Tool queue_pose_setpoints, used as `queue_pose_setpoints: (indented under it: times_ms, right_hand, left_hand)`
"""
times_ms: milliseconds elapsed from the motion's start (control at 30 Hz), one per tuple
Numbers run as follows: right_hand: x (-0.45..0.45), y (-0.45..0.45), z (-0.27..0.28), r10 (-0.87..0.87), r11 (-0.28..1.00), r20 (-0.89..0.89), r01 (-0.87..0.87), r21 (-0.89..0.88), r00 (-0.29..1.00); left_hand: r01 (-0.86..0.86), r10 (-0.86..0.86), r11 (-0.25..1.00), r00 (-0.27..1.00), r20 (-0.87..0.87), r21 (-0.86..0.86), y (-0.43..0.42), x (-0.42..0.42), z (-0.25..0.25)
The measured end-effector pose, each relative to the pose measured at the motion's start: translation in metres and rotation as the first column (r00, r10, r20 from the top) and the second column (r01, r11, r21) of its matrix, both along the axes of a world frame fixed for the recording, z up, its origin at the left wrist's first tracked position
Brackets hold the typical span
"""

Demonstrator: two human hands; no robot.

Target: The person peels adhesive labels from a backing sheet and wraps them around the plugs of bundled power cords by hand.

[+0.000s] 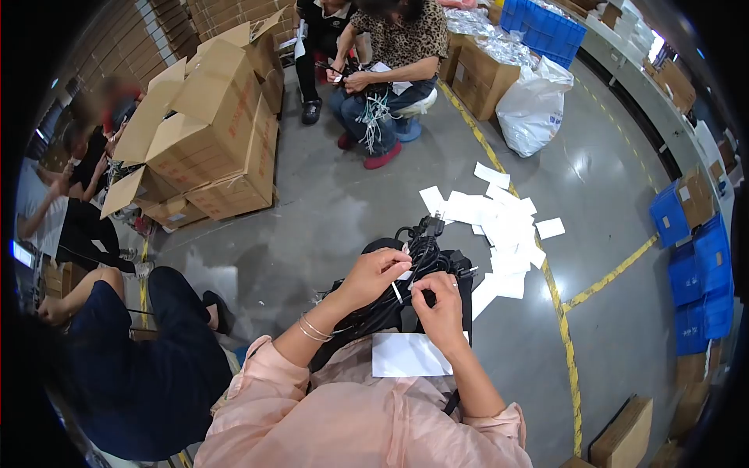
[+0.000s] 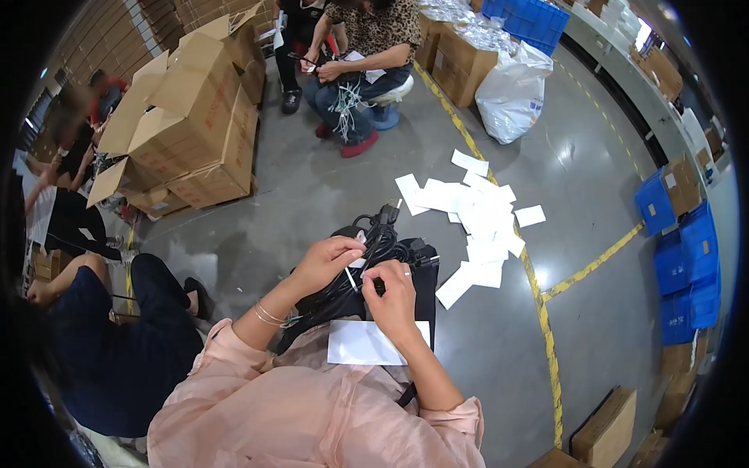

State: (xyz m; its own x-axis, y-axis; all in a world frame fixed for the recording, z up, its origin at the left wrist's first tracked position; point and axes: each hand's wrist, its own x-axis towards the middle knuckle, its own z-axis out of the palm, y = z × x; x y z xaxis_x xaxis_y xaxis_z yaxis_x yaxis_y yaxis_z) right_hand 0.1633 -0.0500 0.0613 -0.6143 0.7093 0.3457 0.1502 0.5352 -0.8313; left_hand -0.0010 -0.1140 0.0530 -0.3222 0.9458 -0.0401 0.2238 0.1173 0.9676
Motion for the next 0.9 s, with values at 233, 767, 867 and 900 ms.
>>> queue_pose_setpoints:
  times_ms: [233, 767, 867, 900]
  right_hand:
    - [-0.002, 0.002, -0.005, 0.000, 0.999, -0.012, 0.000, -0.051, 1.000]
    - [-0.008, -0.004, 0.008, -0.022, 0.988, 0.085, 0.034, -0.152, 0.996]
    - [-0.009, -0.004, 0.009, -0.017, 0.987, 0.082, 0.030, -0.155, 0.996]
    - [-0.009, -0.004, 0.010, -0.012, 0.987, 0.083, 0.025, -0.156, 0.996]
  left_hand:
    - [0.006, 0.016, 0.982, 0.993, -0.115, 0.186, -0.016, 0.015, 0.009]
    - [-0.026, 0.006, 0.985, 0.994, 0.113, 0.172, -0.019, 0.016, -0.008]
    - [-0.059, 0.032, 0.973, 0.992, 0.120, 0.221, -0.019, 0.016, -0.009]
    - [-0.057, 0.031, 0.974, 0.992, 0.122, 0.221, -0.019, 0.016, -0.009]
